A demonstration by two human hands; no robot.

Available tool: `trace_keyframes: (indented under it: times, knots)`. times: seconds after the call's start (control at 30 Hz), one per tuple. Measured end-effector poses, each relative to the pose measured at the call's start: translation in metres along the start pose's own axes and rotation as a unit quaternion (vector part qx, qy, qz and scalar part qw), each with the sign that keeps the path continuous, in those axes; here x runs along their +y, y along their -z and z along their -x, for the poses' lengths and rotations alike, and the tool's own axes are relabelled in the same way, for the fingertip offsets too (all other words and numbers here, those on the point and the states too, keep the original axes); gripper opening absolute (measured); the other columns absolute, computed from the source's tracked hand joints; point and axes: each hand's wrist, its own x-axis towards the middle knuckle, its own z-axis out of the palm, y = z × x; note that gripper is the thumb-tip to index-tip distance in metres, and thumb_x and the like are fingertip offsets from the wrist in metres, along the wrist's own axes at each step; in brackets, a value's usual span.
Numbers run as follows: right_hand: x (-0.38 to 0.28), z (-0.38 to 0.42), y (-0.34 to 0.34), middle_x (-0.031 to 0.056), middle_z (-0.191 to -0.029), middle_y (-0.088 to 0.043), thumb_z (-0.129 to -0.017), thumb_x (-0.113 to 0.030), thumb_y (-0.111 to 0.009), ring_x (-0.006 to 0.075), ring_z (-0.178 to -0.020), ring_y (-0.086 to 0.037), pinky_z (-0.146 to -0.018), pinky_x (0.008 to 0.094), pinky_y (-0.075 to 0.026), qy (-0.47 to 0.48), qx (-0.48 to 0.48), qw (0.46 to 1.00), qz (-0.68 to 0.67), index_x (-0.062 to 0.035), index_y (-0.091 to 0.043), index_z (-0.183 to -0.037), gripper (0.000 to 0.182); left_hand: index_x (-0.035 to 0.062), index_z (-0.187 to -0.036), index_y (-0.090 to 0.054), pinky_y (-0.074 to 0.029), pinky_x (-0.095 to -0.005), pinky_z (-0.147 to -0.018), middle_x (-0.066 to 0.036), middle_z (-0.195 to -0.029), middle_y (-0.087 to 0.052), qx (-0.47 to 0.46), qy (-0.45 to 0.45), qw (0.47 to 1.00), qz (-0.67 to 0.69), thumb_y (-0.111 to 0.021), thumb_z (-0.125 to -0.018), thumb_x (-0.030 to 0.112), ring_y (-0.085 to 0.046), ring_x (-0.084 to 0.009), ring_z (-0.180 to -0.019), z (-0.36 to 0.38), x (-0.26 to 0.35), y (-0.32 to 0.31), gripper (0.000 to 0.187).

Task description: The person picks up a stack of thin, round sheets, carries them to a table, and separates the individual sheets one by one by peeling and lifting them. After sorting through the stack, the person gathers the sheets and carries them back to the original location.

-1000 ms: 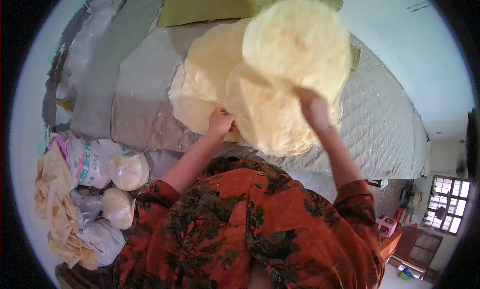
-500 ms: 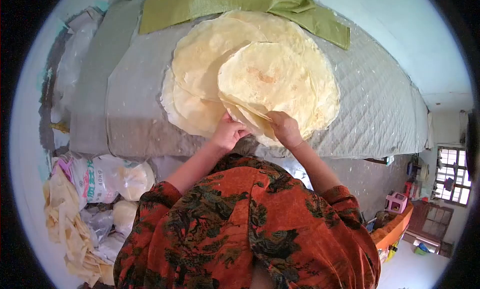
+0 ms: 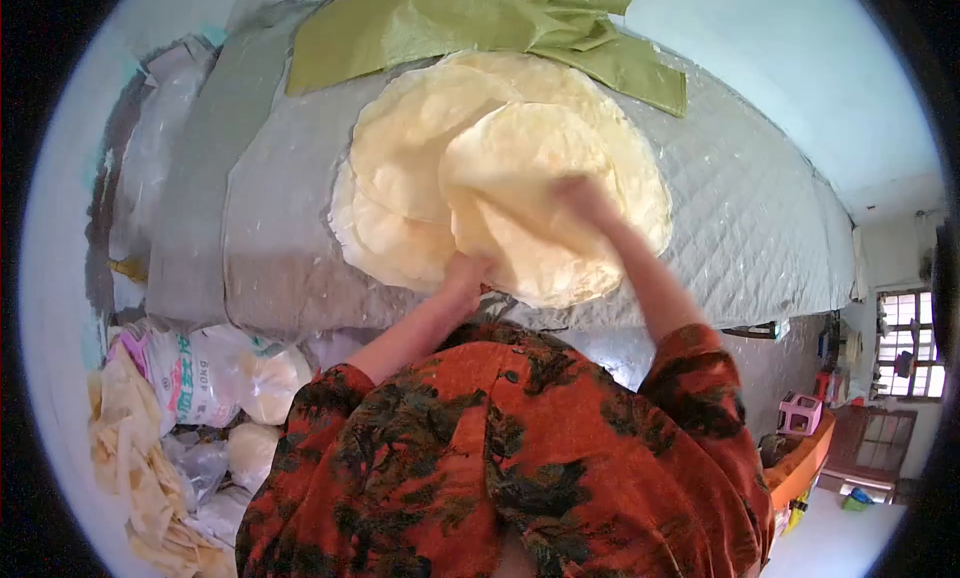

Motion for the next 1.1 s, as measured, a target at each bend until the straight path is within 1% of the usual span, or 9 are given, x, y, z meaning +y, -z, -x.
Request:
trace_keyframes:
  times: [0.07, 0.1, 0.17, 0.33, 0.6, 0.73, 0.77, 0.87, 1.1]
  knots:
    - [-0.021, -0.047, 0.116, 0.0169, -0.087, -0.065, -0.078, -0.014, -0.054, 0.0213, -0.076, -0.063, -0.068, 0.0336, -0.049, 0.137, -0.013, 0.952, 0.275, -0.0011, -0.065, -0.091, 0.021, -0.0047, -0.097, -0.050, -0.053, -0.0360, -0.058, -0.014, -0.087, -0.058, 0.027, 0.079, 0.991, -0.107, -0.054, -0.074, -0.003, -0.060, -0.0243, -0.076, 0.001, 0.005, 0.007, 0.023]
    - [-0.032, -0.045, 0.155, 0.0165, -0.086, -0.065, -0.081, -0.016, -0.053, 0.0204, -0.074, -0.064, -0.066, 0.0323, -0.049, 0.151, 0.048, 0.985, -0.061, -0.0019, -0.065, -0.094, 0.022, -0.0042, -0.105, -0.045, -0.054, -0.0372, -0.068, -0.011, -0.093, -0.056, 0.007, 0.054, 0.998, -0.011, -0.057, -0.078, 0.007, -0.060, -0.0263, -0.082, 0.004, 0.002, 0.004, 0.032]
    - [-0.110, -0.019, 0.205, 0.0173, -0.085, -0.064, -0.083, -0.019, -0.052, 0.0243, -0.074, -0.064, -0.066, 0.0347, -0.049, 0.025, 0.091, 0.996, 0.001, -0.0058, -0.064, -0.094, 0.021, -0.0023, -0.106, -0.046, -0.054, -0.0387, -0.066, -0.013, -0.095, -0.056, -0.023, 0.094, 0.995, -0.011, -0.056, -0.077, 0.005, -0.060, -0.0274, -0.082, -0.004, -0.005, 0.012, 0.031]
    - [-0.070, 0.019, 0.118, 0.0166, -0.094, -0.062, -0.085, -0.015, -0.047, 0.0311, -0.083, -0.061, -0.073, 0.0379, -0.048, 0.186, 0.114, 0.970, 0.106, -0.0045, -0.063, -0.097, 0.022, 0.0024, -0.112, -0.045, -0.055, -0.0403, -0.066, -0.015, -0.103, -0.055, 0.016, 0.107, 0.993, 0.055, -0.054, -0.076, 0.004, -0.060, -0.0292, -0.085, 0.014, 0.018, -0.013, 0.037]
    - [-0.024, 0.097, -0.053, 0.0156, -0.089, -0.064, -0.070, -0.025, -0.069, 0.0301, -0.091, -0.060, -0.078, 0.0348, -0.047, 0.063, -0.002, 0.998, -0.012, -0.0024, -0.061, -0.099, 0.037, 0.0054, -0.105, -0.047, -0.050, -0.0392, -0.074, -0.009, -0.102, -0.055, -0.166, 0.058, 0.978, 0.110, -0.052, -0.081, 0.012, -0.058, -0.0244, -0.089, 0.006, 0.025, -0.015, 0.026]
    - [-0.013, -0.035, 0.105, 0.0082, -0.092, -0.062, -0.068, -0.012, -0.070, 0.0153, -0.083, -0.058, -0.071, 0.0308, -0.049, -0.082, 0.006, 0.977, 0.197, 0.0002, -0.059, -0.094, 0.031, 0.0070, -0.103, -0.045, -0.047, -0.0364, -0.078, -0.007, -0.094, -0.049, 0.027, -0.110, 0.994, 0.007, -0.056, -0.079, 0.013, -0.051, -0.0199, -0.092, -0.004, 0.055, 0.001, 0.027]
    - [0.086, -0.100, 0.151, 0.0065, -0.085, -0.062, -0.065, -0.016, -0.072, 0.0133, -0.078, -0.056, -0.067, 0.0294, -0.048, 0.041, 0.085, 0.996, 0.008, 0.0003, -0.061, -0.090, 0.032, 0.0047, -0.104, -0.045, -0.046, -0.0359, -0.077, -0.008, -0.095, -0.048, 0.123, -0.163, 0.979, -0.020, -0.056, -0.079, 0.013, -0.049, -0.0194, -0.091, -0.014, 0.068, 0.017, 0.029]
    - [-0.088, -0.090, 0.266, 0.0151, -0.068, -0.062, -0.074, -0.020, -0.061, 0.0165, -0.059, -0.058, -0.058, 0.0332, -0.047, 0.101, 0.188, 0.976, 0.038, -0.0032, -0.063, -0.083, 0.019, 0.0036, -0.103, -0.044, -0.048, -0.0345, -0.069, -0.008, -0.089, -0.048, 0.217, -0.076, 0.972, 0.056, -0.055, -0.078, 0.010, -0.051, -0.0195, -0.082, -0.034, 0.098, 0.059, 0.028]
    - [-0.149, -0.108, 0.159, 0.0152, -0.084, -0.063, -0.078, -0.014, -0.053, 0.0302, -0.074, -0.062, -0.067, 0.0373, -0.049, 0.258, 0.252, 0.919, 0.156, -0.0102, -0.064, -0.097, 0.023, -0.0024, -0.092, -0.047, -0.045, -0.0301, -0.049, -0.009, -0.081, -0.047, 0.265, -0.155, 0.950, -0.054, -0.056, -0.074, 0.005, -0.053, -0.0173, -0.063, -0.062, 0.112, 0.082, 0.021]
